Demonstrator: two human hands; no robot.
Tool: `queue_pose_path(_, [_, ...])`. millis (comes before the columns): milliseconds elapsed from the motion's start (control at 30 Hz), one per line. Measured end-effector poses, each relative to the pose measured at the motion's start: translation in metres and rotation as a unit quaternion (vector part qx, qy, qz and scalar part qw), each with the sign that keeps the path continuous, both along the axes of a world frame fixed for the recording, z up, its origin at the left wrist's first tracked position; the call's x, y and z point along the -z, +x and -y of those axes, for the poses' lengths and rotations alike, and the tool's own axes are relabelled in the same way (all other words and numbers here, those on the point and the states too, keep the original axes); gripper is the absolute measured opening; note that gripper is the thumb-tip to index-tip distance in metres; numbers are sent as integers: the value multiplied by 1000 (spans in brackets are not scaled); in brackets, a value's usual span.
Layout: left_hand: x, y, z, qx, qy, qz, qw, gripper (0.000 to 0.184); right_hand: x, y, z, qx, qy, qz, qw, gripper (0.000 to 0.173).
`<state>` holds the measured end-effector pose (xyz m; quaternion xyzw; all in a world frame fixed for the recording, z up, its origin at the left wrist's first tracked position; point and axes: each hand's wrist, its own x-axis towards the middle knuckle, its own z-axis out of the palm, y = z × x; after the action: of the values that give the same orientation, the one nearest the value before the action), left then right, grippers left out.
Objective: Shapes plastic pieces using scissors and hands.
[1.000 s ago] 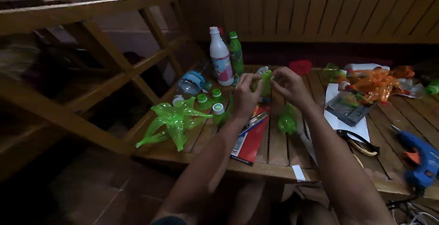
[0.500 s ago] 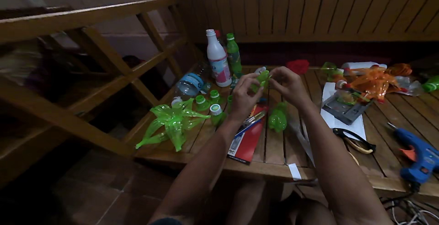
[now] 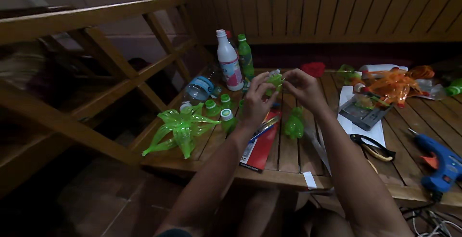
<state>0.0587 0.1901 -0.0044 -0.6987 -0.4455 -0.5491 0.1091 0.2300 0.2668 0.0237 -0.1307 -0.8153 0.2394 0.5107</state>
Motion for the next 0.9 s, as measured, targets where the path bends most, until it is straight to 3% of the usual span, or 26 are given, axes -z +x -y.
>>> queue_pose_path(167, [2, 1, -3, -36, 46, -34, 998, 16, -1, 1, 0, 8, -8, -7, 1000, 18])
queue_pose_path(300, [-2, 2, -4, -44, 4, -24, 999, 20, -2, -1, 1, -15, -36, -7, 999, 19])
queue_pose_path(367, [-14, 0, -2, -48, -58, 19, 997, 26, -3, 1, 0, -1, -55, -7, 998, 29])
queue_pose_path(433, [-37, -2, -2, -70, -163, 72, 982, 32, -6, 8, -4, 46, -70, -4, 996, 41])
queue_pose_path(533, [-58, -16, -26, -103, -258, 104, 955, 36, -12, 21, -4, 160, -106, 31, 981, 36])
queue_pose_path(667, [-51, -22, -60, -127, -296, 79, 944, 37, -12, 30, -7, 263, -141, 66, 952, 30])
queue_pose_path(800, [-33, -19, -71, -151, -327, 58, 931, 39, -15, 38, -4, 289, -178, 64, 938, 32])
queue_pose_path(900, [-34, -12, -65, -172, -342, 50, 922, 52, -18, 39, -1, 294, -194, 70, 933, 33])
